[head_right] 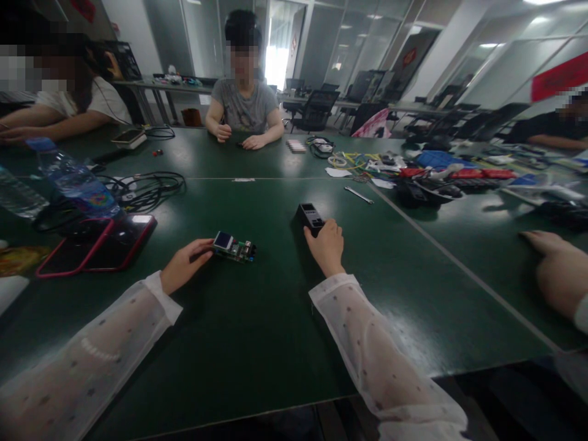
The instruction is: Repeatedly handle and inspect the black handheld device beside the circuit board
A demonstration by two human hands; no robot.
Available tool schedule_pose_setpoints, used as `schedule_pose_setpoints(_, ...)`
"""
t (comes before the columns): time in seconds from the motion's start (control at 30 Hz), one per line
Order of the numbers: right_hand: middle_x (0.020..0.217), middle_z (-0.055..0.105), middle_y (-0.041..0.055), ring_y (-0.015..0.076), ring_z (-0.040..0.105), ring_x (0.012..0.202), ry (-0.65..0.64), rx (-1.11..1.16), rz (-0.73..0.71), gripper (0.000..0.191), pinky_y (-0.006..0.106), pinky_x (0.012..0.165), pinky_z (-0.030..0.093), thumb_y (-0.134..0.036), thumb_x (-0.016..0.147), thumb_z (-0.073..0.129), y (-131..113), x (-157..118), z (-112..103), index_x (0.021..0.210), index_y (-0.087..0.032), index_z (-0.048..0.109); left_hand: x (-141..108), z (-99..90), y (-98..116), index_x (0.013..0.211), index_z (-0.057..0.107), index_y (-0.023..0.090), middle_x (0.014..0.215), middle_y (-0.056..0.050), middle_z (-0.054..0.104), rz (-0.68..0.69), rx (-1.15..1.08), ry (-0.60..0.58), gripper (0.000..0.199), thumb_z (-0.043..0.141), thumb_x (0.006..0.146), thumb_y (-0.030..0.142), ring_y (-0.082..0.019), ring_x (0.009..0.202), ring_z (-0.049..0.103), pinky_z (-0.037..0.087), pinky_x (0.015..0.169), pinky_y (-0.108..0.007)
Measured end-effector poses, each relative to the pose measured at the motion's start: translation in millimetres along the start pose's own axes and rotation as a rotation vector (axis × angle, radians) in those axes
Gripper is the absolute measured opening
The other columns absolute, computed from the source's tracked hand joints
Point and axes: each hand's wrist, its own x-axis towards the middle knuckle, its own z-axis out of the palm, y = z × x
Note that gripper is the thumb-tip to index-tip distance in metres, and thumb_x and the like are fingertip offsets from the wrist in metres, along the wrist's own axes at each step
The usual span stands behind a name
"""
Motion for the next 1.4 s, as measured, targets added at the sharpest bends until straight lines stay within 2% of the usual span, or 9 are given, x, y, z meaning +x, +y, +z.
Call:
schedule_pose_setpoints(0.1,0.103,0.062,0.0195,0.033,0.056,0.097,0.007,0.096,-0.015,0.049,0.044,0.081,0.046,-0.047,0.081,0.059,-1,1,0,0.11,-0.009,0.051,-1,-0.1,2,0.126,0.052,0.019,0.128,-0.008,0.061,-0.004,-0.008,0.001,0.036,0.053,0.09,0.026,-0.021,0.122,0.056,0.04,0.106,-0.047)
schedule_pose_setpoints(0.2,0.103,0.062,0.0181,0.0304,0.057,0.095,0.011,0.3,-0.077,0.049,0.043,0.081,0.048,-0.048,0.081,0.06,-11,-3,-2,0.112,-0.01,0.051,-1,-0.5,1,0.126,0.052,0.021,0.129,-0.008,0.061,-0.027,-0.004,-0.004,0.036,0.052,0.09,0.026,-0.022,0.123,0.055,0.04,0.105,-0.049)
schedule_pose_setpoints(0.33,0.114,0.059,0.015,0.0262,0.059,0.1,0.018,0.602,-0.203,0.05,0.043,0.085,0.049,-0.049,0.086,0.056,-41,-19,-12,0.122,-0.015,0.046,1,-0.2,-4,0.126,0.052,0.022,0.13,-0.008,0.061,-0.014,-0.006,0.0,0.037,0.053,0.09,0.027,-0.023,0.123,0.054,0.04,0.104,-0.05)
schedule_pose_setpoints(0.5,0.117,0.058,0.0113,0.0243,0.059,0.104,-0.075,0.828,-0.371,0.046,0.042,0.091,0.048,-0.043,0.086,0.06,-83,-50,-30,0.124,-0.02,0.046,1,0.3,-2,0.126,0.051,0.02,0.128,-0.009,0.062,0.005,-0.015,0.004,0.037,0.054,0.09,0.028,-0.022,0.121,0.056,0.041,0.105,-0.047)
schedule_pose_setpoints(0.7,0.12,0.058,0.01,0.0252,0.057,0.108,-0.249,0.847,-0.525,0.048,0.044,0.094,0.047,-0.04,0.086,0.062,-100,-70,-39,0.127,-0.024,0.046,1,1.1,-2,0.125,0.05,0.017,0.123,-0.01,0.064,0.025,-0.03,0.014,0.037,0.054,0.089,0.027,-0.021,0.118,0.059,0.042,0.104,-0.046)
schedule_pose_setpoints(1.0,0.121,0.058,0.0084,0.0254,0.057,0.108,-0.307,0.818,-0.561,0.05,0.047,0.095,0.047,-0.037,0.084,0.065,-94,-65,-38,0.128,-0.026,0.047,1,1.8,-6,0.127,0.049,0.018,0.126,-0.01,0.062,-0.01,-0.049,0.021,0.039,0.053,0.09,0.031,-0.023,0.12,0.057,0.041,0.104,-0.046)
schedule_pose_setpoints(1.17,0.121,0.057,0.0094,0.0264,0.057,0.11,-0.428,0.752,-0.59,0.051,0.05,0.094,0.048,-0.038,0.083,0.065,-89,-65,-32,0.128,-0.025,0.046,2,2.1,-6,0.126,0.052,0.018,0.123,-0.01,0.062,0.004,-0.067,0.048,0.037,0.047,0.093,0.033,-0.022,0.117,0.058,0.043,0.103,-0.044)
schedule_pose_setpoints(1.27,0.123,0.056,0.01,0.0267,0.056,0.113,-0.484,0.697,-0.623,0.053,0.051,0.096,0.048,-0.039,0.084,0.065,-89,-66,-28,0.131,-0.024,0.044,2,1.9,-4,0.127,0.052,0.018,0.122,-0.009,0.062,-0.037,-0.057,0.072,0.037,0.044,0.095,0.036,-0.022,0.115,0.058,0.042,0.103,-0.043)
schedule_pose_setpoints(1.4,0.124,0.055,0.0104,0.0265,0.054,0.115,-0.477,0.685,-0.643,0.055,0.051,0.097,0.047,-0.037,0.084,0.066,-91,-67,-27,0.132,-0.024,0.043,2,1.6,5,0.125,0.054,0.018,0.118,-0.008,0.064,-0.121,-0.056,0.11,0.043,0.042,0.095,0.045,-0.024,0.112,0.059,0.042,0.102,-0.043)
